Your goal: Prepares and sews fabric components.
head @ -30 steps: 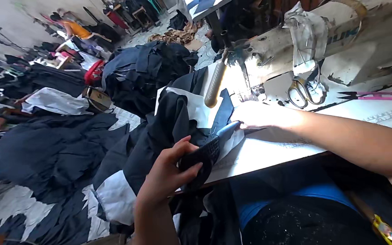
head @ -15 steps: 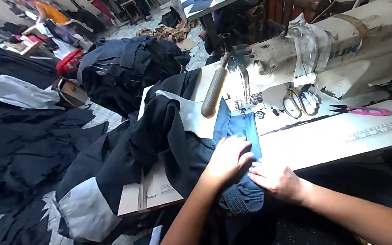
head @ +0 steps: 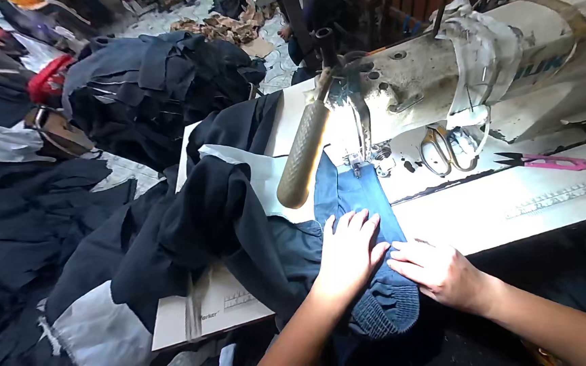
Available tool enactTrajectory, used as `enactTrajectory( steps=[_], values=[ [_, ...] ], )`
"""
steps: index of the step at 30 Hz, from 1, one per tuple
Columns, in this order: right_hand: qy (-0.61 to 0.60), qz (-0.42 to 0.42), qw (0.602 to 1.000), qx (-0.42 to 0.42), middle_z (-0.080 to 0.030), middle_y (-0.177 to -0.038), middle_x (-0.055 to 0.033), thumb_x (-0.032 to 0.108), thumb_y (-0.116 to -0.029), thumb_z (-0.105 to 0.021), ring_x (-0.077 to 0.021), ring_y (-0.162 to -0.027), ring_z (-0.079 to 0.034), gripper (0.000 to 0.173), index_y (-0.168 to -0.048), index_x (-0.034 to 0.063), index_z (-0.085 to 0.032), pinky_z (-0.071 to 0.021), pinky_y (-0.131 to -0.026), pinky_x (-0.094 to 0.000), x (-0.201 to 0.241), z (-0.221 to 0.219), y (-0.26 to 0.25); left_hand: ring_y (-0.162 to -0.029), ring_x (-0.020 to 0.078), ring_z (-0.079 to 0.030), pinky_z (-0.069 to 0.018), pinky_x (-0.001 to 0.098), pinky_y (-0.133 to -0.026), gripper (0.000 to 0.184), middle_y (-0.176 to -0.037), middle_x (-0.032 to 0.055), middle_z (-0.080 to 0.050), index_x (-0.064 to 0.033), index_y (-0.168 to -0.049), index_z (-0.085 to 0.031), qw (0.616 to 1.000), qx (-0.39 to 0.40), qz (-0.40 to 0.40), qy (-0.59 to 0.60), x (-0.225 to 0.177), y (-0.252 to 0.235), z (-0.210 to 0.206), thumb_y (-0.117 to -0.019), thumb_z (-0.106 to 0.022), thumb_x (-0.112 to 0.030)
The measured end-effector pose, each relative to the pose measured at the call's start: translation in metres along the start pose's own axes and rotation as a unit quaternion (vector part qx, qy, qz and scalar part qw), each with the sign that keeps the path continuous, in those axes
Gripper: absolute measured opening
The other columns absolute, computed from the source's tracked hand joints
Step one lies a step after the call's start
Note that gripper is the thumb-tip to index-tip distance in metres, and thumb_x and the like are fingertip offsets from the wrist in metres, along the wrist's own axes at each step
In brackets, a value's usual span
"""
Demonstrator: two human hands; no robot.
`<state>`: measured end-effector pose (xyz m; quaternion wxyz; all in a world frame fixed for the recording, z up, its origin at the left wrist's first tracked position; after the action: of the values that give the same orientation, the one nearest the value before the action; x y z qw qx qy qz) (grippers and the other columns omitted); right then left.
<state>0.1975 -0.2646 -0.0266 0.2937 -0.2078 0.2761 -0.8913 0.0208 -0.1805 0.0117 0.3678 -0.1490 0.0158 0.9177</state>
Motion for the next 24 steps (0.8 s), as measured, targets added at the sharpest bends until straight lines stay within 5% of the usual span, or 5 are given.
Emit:
enactTrajectory(
  steps=[13,18,21,24],
  values=[
    [0.011,0.000,1.000,0.014,-0.076,-0.087,-0.0081,0.010,-0.0930,-0.050,-0.0250,-0.082,-0.073,0.026,-0.090,0.0106,-0.076,-0.0560,-0.070,-0.0390,-0.024,-0.002,-0.032,-0.131,0.0352,-0.058,-0.0342,0.0640,-0.110,0.050,-0.138,0.0107,-0.065,-0.0172,-0.131,-0.072,0.999,0.008,0.003,0.044,0.031,-0.032,0.001,-0.0935,-0.064,-0.049],
    [0.013,-0.006,0.998,0.054,-0.074,-0.085,-0.0070,0.010,-0.0905,-0.052,-0.0260,-0.082,-0.073,0.024,-0.088,0.0112,-0.075,-0.0561,-0.076,-0.0453,-0.037,-0.004,-0.048,-0.128,0.0343,-0.061,-0.0371,0.0605,-0.109,0.052,-0.134,0.0119,-0.068,-0.0114,-0.124,-0.074,0.997,-0.034,0.003,0.064,0.046,-0.046,-0.002,-0.0911,-0.065,-0.050],
    [-0.017,-0.033,0.989,0.142,-0.074,-0.090,-0.0133,0.004,-0.0882,-0.058,-0.0343,-0.089,-0.074,0.022,-0.098,0.0047,-0.077,-0.0555,-0.083,-0.0581,-0.044,0.002,-0.065,-0.127,0.0357,-0.061,-0.0364,0.0609,-0.108,0.049,-0.132,0.0149,-0.068,-0.0041,-0.113,-0.075,0.994,-0.054,0.004,0.092,0.055,-0.058,-0.001,-0.0896,-0.069,-0.047],
    [-0.048,-0.057,0.967,0.244,-0.073,-0.093,-0.0186,0.000,-0.0908,-0.058,-0.0397,-0.093,-0.071,0.023,-0.105,0.0001,-0.076,-0.0489,-0.093,-0.0598,-0.055,0.007,-0.086,-0.126,0.0383,-0.060,-0.0330,0.0634,-0.107,0.047,-0.129,0.0175,-0.069,-0.0020,-0.112,-0.075,0.993,-0.049,0.018,0.108,0.064,-0.070,0.001,-0.0874,-0.075,-0.042]
  ],
)
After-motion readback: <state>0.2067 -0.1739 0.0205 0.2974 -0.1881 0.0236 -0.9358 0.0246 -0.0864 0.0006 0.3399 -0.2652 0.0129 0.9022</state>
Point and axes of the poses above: each hand's wrist, its own y-axis away from the middle knuckle, its own z-axis out of the back of the hand, x = y × z, the point moved 1 cm from there along -y, towards the middle knuckle
